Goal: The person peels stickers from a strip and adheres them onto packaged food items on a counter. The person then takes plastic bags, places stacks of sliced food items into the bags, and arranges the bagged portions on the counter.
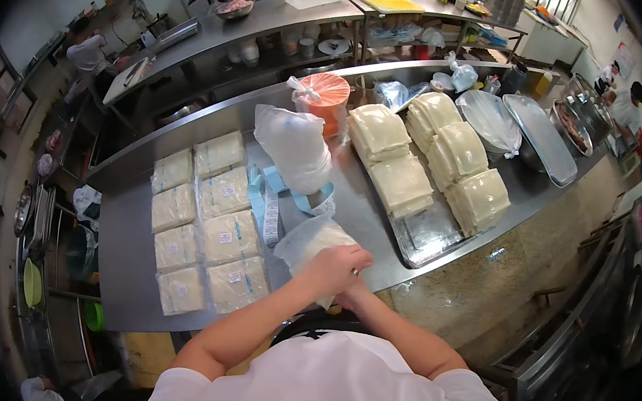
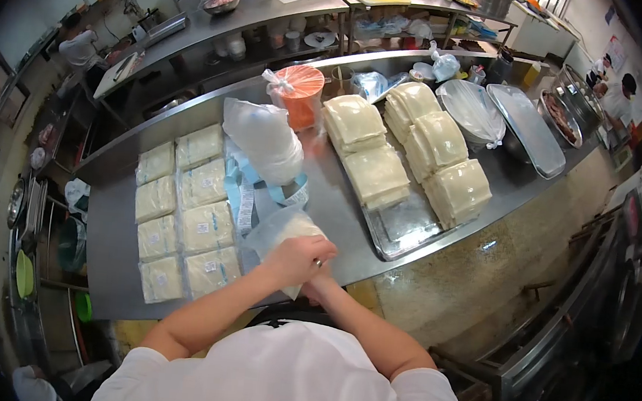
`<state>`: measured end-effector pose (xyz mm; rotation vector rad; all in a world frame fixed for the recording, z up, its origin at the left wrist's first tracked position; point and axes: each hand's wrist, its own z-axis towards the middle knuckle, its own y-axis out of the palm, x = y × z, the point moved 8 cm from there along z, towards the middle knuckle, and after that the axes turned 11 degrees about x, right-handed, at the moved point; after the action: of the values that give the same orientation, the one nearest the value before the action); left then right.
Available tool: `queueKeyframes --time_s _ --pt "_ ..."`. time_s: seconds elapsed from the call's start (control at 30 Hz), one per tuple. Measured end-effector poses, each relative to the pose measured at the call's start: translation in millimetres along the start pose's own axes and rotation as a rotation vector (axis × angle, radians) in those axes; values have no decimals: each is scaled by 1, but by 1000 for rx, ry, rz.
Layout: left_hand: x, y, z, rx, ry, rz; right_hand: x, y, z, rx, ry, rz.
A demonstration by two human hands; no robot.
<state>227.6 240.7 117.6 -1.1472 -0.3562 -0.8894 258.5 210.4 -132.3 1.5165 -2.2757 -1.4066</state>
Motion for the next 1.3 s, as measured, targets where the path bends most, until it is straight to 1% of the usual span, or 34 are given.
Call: queueKeyframes --time_s 0.03,0.1,0.13,0.17,0.2,0.23,0.33,0.47,0.53,0.57,0.63,0.67,0.73,0.77,0.83,0.87,0.93,0.97,1.03,1.07,1.13,1.17,1.23,1.3 --pt "5 -6 -5 92 -35 -59 -17 4 -7 27 -35 41" --pt "-16 -1 -38 81 -259 88 -53 14 -22 86 -106 120" --pt "-29 0 -58 74 -370 163 -66 25 -31 95 -109 133" --pt "-37 6 -75 5 -428 198 -78 37 -41 106 -112 147" --pt "-39 10 -84 32 -421 166 -84 40 -45 119 -113 159" --pt "-40 15 -90 59 -414 132 -82 33 -40 129 -87 219" --pt "-40 23 -96 117 -409 52 -71 9 -16 116 -47 262" --pt "-37 13 -97 261 -477 -142 -86 14 -10 154 -165 283" --pt "-41 19 -108 226 -524 -110 -88 17 -6 158 -208 248" --pt "-42 21 -113 211 -547 -93 -87 11 -3 200 -233 213" --pt "-38 19 -110 260 -510 -115 -82 -9 15 278 -289 146" --pt "-36 19 -111 280 -494 -127 -75 -18 23 280 -261 175" --pt "-45 30 -121 214 -492 -35 -66 -24 30 283 -201 229" --pt "-51 35 -124 185 -491 12 -63 -29 33 309 -179 189" --pt "-52 45 -133 112 -445 -21 -52 -30 27 367 -127 110" --pt "-52 50 -137 74 -419 -37 -50 -32 25 434 -140 126" --pt "-34 40 -126 89 -342 -73 -47 -42 26 563 -175 161" --pt "-26 34 -121 95 -302 -92 -47 -38 25 509 -188 138" --pt "-25 26 -118 115 -301 -126 -54 -9 4 399 -211 87" --pt "-25 23 -122 128 -309 -145 -57 10 -12 403 -202 121" --pt "-22 30 -136 60 -285 -149 -60 47 -40 413 -181 193" --pt "-22 33 -137 27 -261 -148 -43 6 -9 381 -151 130" --pt "-17 26 -135 55 -252 -149 -11 -66 46 310 -100 1" --pt "-17 24 -138 48 -251 -157 -12 -38 21 343 -98 60"
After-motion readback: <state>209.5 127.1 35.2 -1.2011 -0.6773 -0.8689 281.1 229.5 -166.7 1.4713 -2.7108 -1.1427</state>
